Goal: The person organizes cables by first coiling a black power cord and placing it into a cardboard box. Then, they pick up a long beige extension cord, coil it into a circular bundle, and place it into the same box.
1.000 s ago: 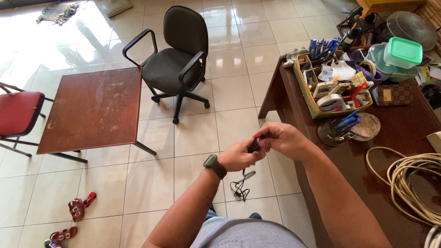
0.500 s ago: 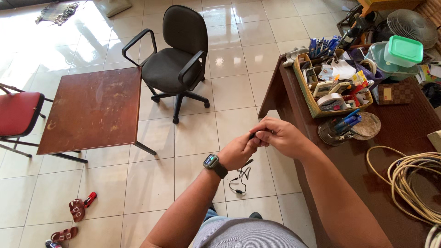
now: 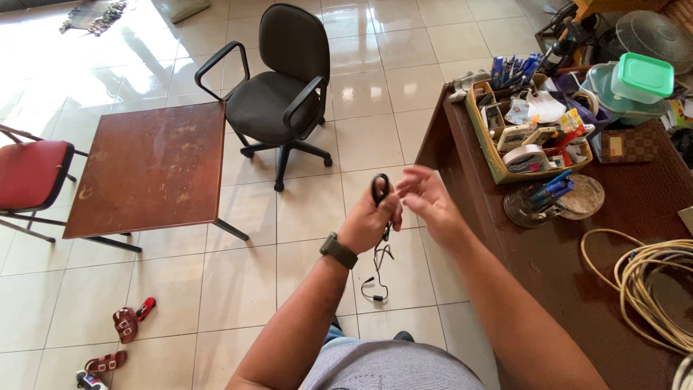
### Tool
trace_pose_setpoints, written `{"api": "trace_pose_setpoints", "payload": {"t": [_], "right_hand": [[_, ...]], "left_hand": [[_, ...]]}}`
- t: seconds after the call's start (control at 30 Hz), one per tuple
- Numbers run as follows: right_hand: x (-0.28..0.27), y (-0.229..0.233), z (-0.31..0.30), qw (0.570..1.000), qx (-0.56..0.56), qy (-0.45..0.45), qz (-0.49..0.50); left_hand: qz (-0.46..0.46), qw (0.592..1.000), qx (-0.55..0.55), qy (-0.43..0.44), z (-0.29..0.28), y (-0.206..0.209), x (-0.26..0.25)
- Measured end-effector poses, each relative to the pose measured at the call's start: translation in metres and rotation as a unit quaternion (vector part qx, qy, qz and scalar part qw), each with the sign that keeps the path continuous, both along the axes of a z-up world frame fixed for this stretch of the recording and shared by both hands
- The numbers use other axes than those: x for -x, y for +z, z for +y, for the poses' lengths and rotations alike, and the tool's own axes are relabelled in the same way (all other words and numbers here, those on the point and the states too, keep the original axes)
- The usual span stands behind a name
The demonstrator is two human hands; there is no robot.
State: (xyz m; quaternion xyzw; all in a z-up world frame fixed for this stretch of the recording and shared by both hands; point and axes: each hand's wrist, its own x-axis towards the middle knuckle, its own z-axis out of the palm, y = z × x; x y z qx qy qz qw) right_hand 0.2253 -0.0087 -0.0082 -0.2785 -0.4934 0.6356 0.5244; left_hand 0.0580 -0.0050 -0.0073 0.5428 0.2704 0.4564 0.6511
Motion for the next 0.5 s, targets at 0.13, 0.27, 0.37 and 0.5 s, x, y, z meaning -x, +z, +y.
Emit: {"api": "trace_pose_setpoints", "payload": {"t": [0.13,0.27,0.37,0.5], "right_hand": [[0.009,-0.034,-0.015,0.971,-0.059,0.071,-0.22],[0.027,-0.043,-0.026,0.889,-0.098,0.081,-0.44],[0.025,-0.035,-0.021,0.878,-0.006,0.113,-0.466],[0.005,-0.014,-0.013,0.885,0.021,0.127,-0.447]], "left_hand": [[-0.092,0.995,0.018,0.029,0.0,0.01,0.011],[-0.175,0.982,0.07,-0.02,-0.001,0.016,0.019],[-0.204,0.97,0.104,-0.079,0.0,0.014,0.033],[-0.008,0.993,0.095,-0.062,0.009,-0.005,0.057]]}}
